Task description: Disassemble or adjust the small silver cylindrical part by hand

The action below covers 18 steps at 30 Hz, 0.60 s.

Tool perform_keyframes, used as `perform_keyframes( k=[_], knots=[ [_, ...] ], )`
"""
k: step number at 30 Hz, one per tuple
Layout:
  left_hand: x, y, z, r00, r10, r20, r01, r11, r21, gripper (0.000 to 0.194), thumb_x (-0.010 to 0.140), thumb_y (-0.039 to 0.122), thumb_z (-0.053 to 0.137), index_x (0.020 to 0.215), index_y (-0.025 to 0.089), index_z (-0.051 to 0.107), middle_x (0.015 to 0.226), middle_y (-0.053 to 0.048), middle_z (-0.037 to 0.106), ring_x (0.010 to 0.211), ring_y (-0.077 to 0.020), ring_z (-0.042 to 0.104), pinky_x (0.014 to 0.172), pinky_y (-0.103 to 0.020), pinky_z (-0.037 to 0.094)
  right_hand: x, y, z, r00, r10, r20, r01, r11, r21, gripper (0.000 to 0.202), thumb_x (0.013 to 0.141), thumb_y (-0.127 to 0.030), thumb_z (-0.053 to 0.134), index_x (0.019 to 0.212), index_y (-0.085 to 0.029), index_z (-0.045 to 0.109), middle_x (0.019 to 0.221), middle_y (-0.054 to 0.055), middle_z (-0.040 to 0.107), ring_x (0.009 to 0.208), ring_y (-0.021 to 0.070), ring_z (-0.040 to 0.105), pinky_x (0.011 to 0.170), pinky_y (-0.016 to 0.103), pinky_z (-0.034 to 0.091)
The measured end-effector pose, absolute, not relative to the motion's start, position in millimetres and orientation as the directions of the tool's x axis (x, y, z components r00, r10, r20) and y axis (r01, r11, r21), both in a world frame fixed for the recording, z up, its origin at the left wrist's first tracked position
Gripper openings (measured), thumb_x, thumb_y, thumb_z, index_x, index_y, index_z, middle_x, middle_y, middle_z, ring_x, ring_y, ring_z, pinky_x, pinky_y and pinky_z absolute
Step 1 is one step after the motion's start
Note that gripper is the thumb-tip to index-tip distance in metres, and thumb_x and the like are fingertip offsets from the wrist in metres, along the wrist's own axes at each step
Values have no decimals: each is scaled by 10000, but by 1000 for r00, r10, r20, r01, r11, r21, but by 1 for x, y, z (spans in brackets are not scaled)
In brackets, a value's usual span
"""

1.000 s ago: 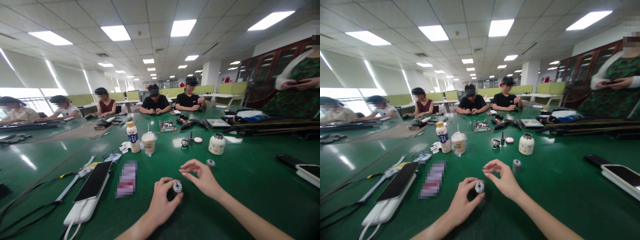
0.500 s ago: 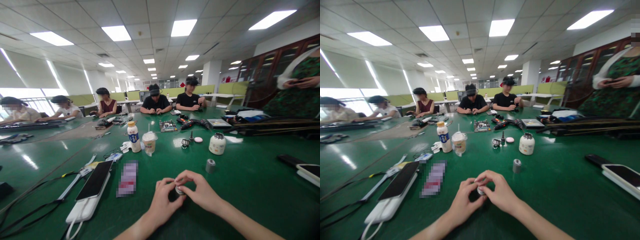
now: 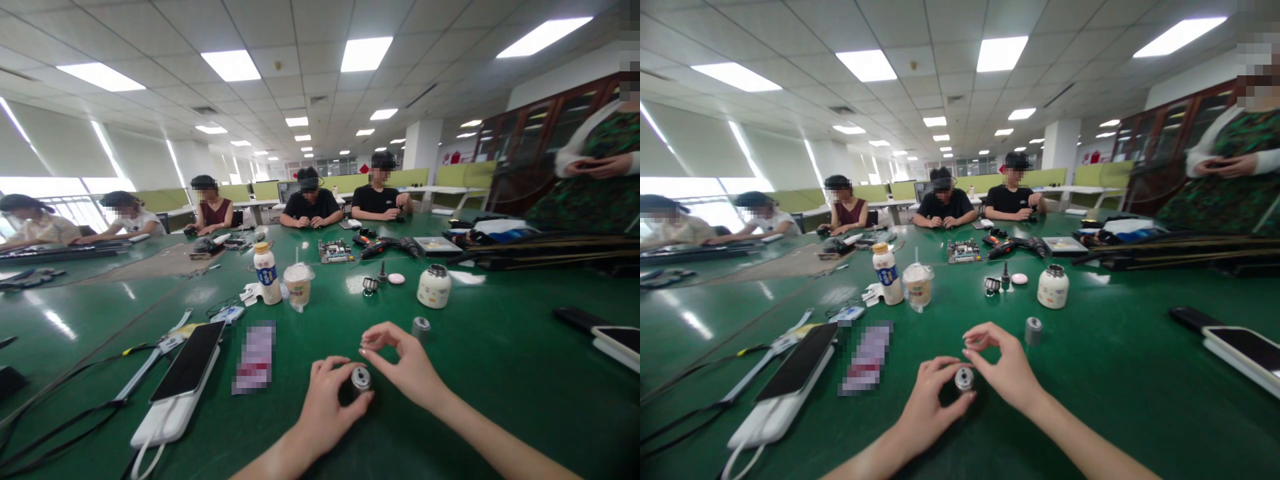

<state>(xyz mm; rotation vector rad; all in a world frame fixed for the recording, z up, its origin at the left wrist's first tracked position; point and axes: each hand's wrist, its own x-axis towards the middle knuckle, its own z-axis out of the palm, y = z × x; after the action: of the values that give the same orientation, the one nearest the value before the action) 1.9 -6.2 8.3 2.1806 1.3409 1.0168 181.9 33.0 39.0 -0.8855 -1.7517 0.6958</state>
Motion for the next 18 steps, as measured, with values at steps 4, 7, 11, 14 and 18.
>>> perform_keyframes(
  k=[4, 7, 11, 14, 18],
  knots=[
    [3, -6, 5, 197, 899, 392, 651, -419, 633, 307, 758, 280, 726, 1063, 254, 713, 1058, -79, 667, 1047, -293, 571, 930, -442, 423, 199, 58, 22, -176, 866, 467, 260, 499, -827, 190, 811, -231, 677, 988, -204, 612, 950, 51, 706, 864, 207, 710, 849, 366, 549],
    [3, -5, 4, 143, 903, 405, 676, -388, 626, 265, 754, 267, 715, 1017, 240, 719, 1013, -79, 659, 1002, -288, 582, 909, -446, 433, 209, 73, -1, -223, 891, 396, 278, 448, -850, 193, 776, -188, 668, 966, -199, 634, 951, 53, 715, 868, 222, 724, 845, 389, 562],
    [3, -4, 2, 114, 906, 408, 678, -372, 634, 256, 753, 278, 714, 1006, 238, 721, 1008, -81, 653, 987, -287, 585, 895, -443, 449, 213, 79, -13, -242, 900, 364, 268, 422, -866, 194, 758, -173, 664, 950, -190, 640, 926, 56, 721, 873, 235, 733, 836, 402, 574],
    [2, -4, 2, 128, 903, 410, 662, -386, 643, 267, 755, 278, 718, 1019, 239, 724, 1016, -84, 657, 1001, -286, 588, 905, -441, 451, 206, 70, 0, -245, 897, 368, 242, 424, -873, 211, 784, -206, 668, 987, -192, 611, 988, 64, 709, 889, 224, 732, 847, 386, 573],
    [1, -3, 3, 163, 897, 411, 638, -413, 649, 293, 765, 265, 715, 1058, 247, 721, 1036, -82, 678, 1035, -290, 585, 914, -442, 450, 187, 44, 29, -315, 864, 393, 140, 452, -881, 217, 808, -208, 682, 1007, -205, 596, 1004, 45, 700, 915, 206, 723, 867, 352, 561]
  ],
)
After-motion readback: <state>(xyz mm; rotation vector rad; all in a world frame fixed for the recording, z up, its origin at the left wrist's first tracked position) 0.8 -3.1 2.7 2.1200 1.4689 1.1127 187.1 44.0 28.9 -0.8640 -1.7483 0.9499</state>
